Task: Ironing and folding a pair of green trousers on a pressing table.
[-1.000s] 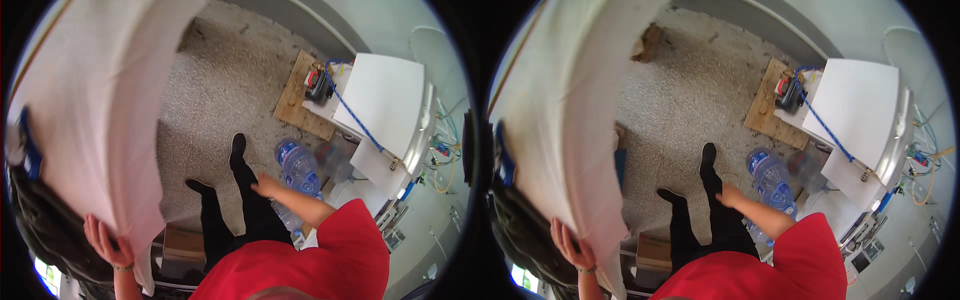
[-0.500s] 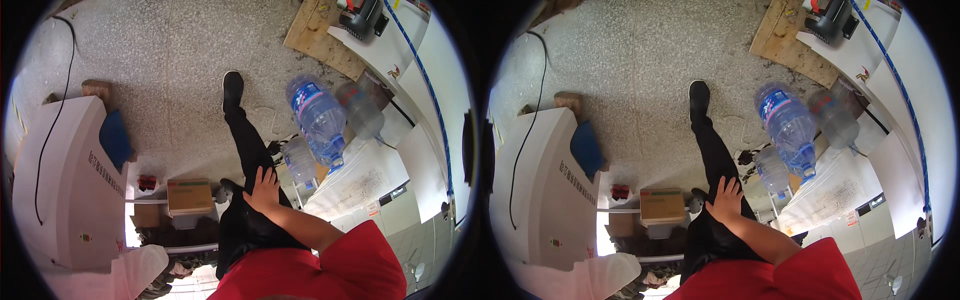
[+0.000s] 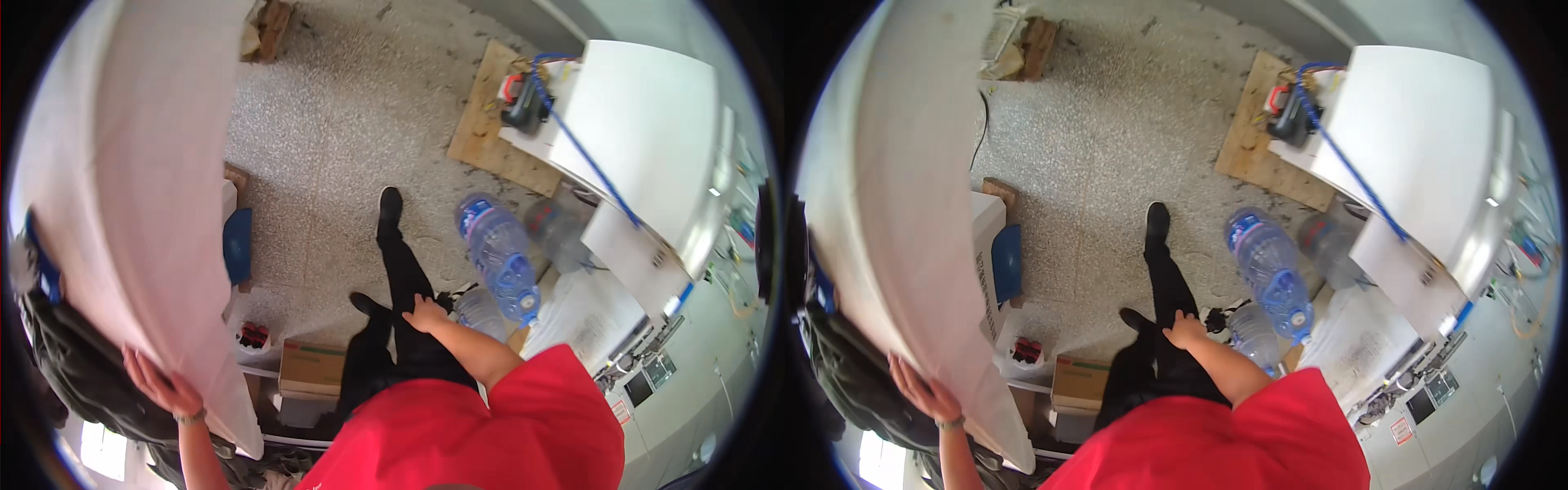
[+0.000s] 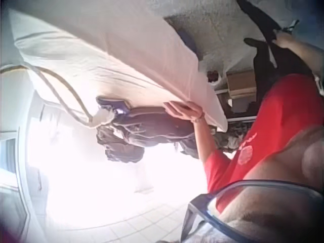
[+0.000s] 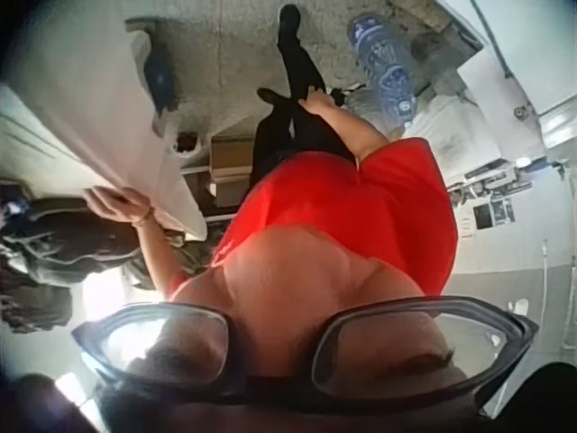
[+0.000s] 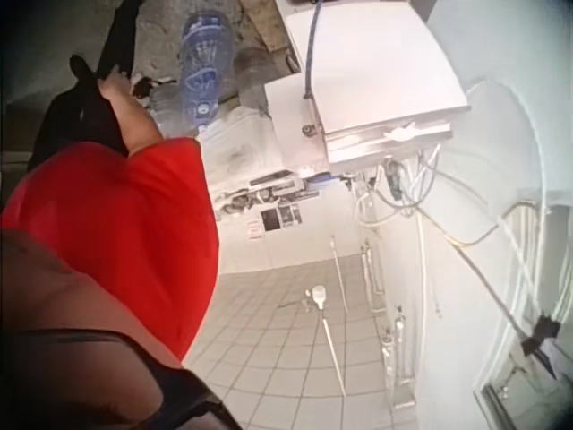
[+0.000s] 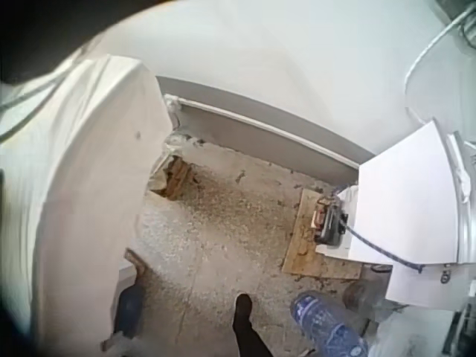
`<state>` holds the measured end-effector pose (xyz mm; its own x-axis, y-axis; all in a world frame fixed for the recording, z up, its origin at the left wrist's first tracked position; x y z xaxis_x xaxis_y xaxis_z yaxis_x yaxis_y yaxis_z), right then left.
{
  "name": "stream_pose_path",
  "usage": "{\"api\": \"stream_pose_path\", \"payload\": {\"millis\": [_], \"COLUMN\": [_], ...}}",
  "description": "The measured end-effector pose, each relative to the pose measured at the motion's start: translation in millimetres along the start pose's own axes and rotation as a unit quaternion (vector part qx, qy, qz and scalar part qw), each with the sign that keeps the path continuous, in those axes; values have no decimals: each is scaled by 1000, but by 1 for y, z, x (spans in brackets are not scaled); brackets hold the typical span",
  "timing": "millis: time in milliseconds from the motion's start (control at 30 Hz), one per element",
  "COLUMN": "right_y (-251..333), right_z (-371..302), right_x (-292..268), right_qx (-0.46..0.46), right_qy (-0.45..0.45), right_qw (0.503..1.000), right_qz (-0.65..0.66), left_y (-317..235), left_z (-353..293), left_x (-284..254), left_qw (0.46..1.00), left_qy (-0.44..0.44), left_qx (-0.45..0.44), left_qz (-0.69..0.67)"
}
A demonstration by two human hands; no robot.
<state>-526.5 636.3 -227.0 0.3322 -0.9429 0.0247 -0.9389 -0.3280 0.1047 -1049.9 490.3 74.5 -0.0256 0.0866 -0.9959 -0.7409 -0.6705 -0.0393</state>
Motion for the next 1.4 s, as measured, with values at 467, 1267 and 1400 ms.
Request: {"api": "stream_pose_path", "payload": {"millis": [467, 1267, 1400], "right_y": [310, 853, 862], "right_z": [-270, -310, -317], "right_x": [-255, 44, 18], "right_qx": [-494, -781, -807], "right_qy": [-324, -396, -304], "right_qw": [805, 441, 464], "right_qz": [60, -196, -202], "left_y": [15, 363, 376], "left_z": [-16, -76, -68], "left_x": [-13, -151, -166], "left_qw": [967, 828, 856], "left_qy": [-163, -381, -335], "left_qx": [-20, -386, -364], "left_qz": [-197, -139, -151]}}
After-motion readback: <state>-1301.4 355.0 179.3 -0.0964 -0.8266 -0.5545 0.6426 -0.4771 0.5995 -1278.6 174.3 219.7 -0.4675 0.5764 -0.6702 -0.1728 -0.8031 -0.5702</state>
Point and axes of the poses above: each hand's wrist, its own z-axis towards the middle knuckle, its own x-axis out of the palm, y = z × x, the point moved 3 cm from there along z, towards the middle knuckle, and after that the axes turned 11 degrees about -x, right-handed, at the moved point
